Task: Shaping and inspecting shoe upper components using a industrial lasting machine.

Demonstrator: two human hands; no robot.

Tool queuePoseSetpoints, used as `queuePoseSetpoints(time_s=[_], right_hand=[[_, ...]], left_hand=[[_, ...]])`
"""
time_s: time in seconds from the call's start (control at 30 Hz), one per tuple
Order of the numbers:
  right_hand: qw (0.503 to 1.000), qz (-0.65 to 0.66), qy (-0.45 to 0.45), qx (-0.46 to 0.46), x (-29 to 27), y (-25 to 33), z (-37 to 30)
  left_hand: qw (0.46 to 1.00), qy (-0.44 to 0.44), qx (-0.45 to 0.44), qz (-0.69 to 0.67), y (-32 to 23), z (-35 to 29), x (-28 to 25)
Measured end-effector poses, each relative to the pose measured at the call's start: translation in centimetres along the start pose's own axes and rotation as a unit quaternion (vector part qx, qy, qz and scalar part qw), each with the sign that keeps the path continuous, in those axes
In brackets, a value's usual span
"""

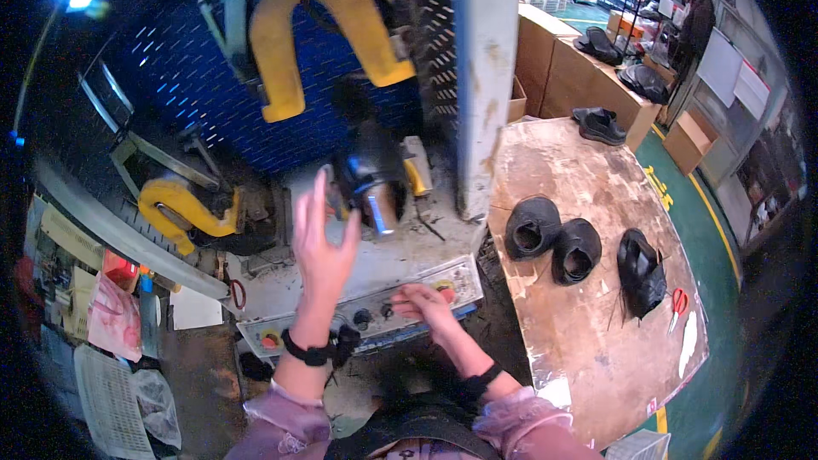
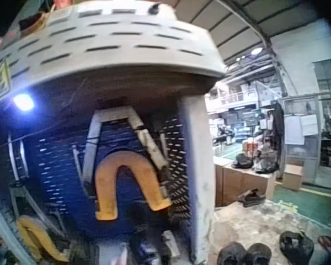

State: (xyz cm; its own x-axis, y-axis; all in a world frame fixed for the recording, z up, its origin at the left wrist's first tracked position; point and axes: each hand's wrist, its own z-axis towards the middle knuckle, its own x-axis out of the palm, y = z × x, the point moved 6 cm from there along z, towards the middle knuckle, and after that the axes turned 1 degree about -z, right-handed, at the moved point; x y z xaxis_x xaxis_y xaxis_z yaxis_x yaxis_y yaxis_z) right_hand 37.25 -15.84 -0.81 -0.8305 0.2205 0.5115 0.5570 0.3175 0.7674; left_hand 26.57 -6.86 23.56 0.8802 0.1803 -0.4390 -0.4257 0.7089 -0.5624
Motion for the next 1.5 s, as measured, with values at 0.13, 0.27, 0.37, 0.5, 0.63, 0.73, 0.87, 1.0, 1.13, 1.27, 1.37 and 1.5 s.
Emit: queuePoseSetpoints(time_s=[0.13, 0.27, 0.37, 0.5, 0.63, 0.73, 0.87, 1.0, 1.13, 1.27, 1.37, 1.5], right_hand=[[0.988, 0.034, -0.048, -0.144, -5.4, 5.6, -4.4], [0.936, -0.058, -0.072, -0.339, -3.1, 14.4, -10.6], [0.952, -0.052, 0.09, -0.287, -2.9, 15.4, -14.1], [0.974, 0.011, 0.176, -0.138, -0.6, 14.0, -17.3], [0.983, 0.038, 0.045, -0.172, -2.6, 12.9, -18.1], [0.971, 0.021, -0.081, -0.226, -4.7, 11.6, -19.0], [0.933, -0.177, -0.223, -0.222, -7.1, 9.0, -20.4], [0.84, -0.265, -0.352, -0.317, -10.8, 9.3, -23.0], [0.867, -0.045, -0.404, -0.287, -18.7, 5.1, -24.0], [0.828, 0.007, -0.492, -0.269, -27.5, 2.1, -26.1], [0.816, 0.057, -0.529, -0.225, -34.8, -1.2, -28.4], [0.777, 0.103, -0.604, -0.142, -42.7, -3.5, -31.8]], left_hand=[[0.987, -0.1, 0.107, 0.064, -1.7, 0.4, -0.4], [0.964, -0.029, 0.242, 0.104, -8.6, -4.6, -1.8], [0.952, 0.079, 0.281, 0.092, -11.5, -5.7, -0.9], [0.949, 0.115, 0.291, 0.045, -12.3, -7.6, 0.5], [0.954, 0.146, 0.26, -0.04, -11.0, -9.2, 4.0], [0.975, 0.176, 0.074, -0.116, -8.1, -12.3, 5.6], [0.626, 0.405, -0.446, -0.495, -6.2, -19.4, 12.3], [0.597, 0.396, -0.453, -0.531, -9.7, -19.8, 17.2], [0.781, 0.49, -0.063, -0.382, -13.9, -17.8, 23.3], [0.808, 0.431, 0.272, -0.296, -17.6, -19.2, 30.7], [0.824, 0.462, 0.287, -0.158, -14.9, -22.1, 38.9], [0.841, 0.463, 0.247, -0.134, -11.2, -24.1, 45.9]])
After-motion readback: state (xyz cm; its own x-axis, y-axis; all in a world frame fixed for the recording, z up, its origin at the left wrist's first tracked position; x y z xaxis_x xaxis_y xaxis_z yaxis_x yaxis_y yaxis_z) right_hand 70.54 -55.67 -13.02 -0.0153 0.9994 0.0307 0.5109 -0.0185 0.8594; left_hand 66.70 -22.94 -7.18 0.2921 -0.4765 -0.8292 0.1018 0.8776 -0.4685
